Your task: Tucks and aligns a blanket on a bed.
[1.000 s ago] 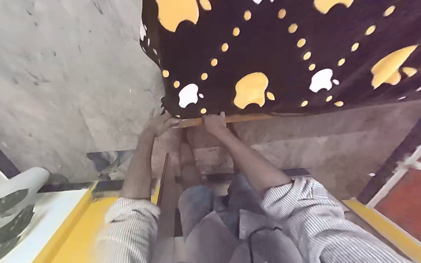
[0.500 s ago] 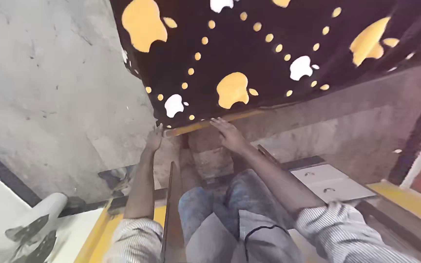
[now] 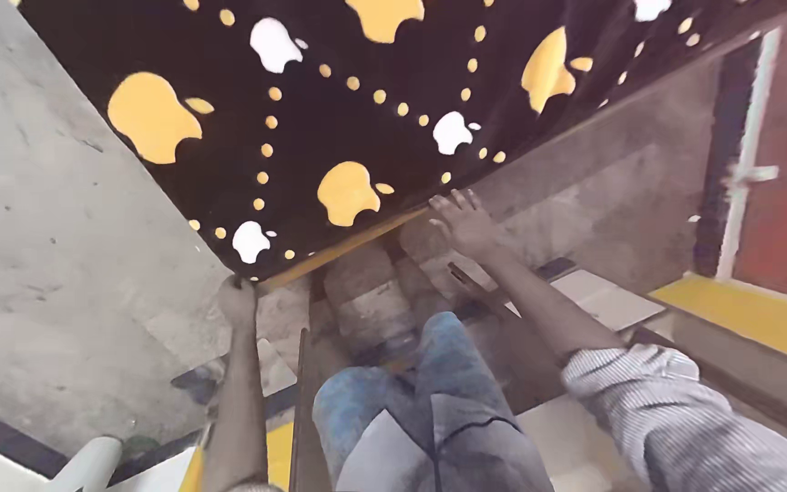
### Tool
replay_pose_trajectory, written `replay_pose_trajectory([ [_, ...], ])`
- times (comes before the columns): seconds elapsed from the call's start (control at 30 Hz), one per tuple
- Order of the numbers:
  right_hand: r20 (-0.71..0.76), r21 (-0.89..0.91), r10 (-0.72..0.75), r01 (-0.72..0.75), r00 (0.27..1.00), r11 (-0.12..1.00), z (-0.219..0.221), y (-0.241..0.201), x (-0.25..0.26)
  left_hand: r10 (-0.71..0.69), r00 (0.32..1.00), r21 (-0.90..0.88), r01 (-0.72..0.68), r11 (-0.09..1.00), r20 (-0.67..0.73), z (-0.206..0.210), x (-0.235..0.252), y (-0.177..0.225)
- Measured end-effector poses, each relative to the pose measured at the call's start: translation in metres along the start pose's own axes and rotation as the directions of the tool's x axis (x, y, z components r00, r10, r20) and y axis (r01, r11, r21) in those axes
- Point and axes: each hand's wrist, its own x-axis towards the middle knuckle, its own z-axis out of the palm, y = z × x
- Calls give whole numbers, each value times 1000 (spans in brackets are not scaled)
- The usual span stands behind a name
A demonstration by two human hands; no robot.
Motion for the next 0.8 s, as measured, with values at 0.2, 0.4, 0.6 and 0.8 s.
replay_pose_trajectory([
  [0.2, -73, 66, -70, 75, 995, 995, 0, 24, 12, 481, 872, 100, -473, 875, -92, 58, -133, 135],
  [0.4, -4, 110, 6, -6, 1000, 994, -8, 18, 20, 689, 676, 150, -733, 663, 259, 186, -181, 277],
  [0.6, 215, 164, 70, -106, 974, 981, -17, 7, 43, 453, 739, 320, -643, 696, 498, 189, -167, 325],
  [0.8, 110, 357, -205, 154, 973, 921, -19, 70, 38, 135, 740, 406, -501, 764, 659, 174, -144, 376],
])
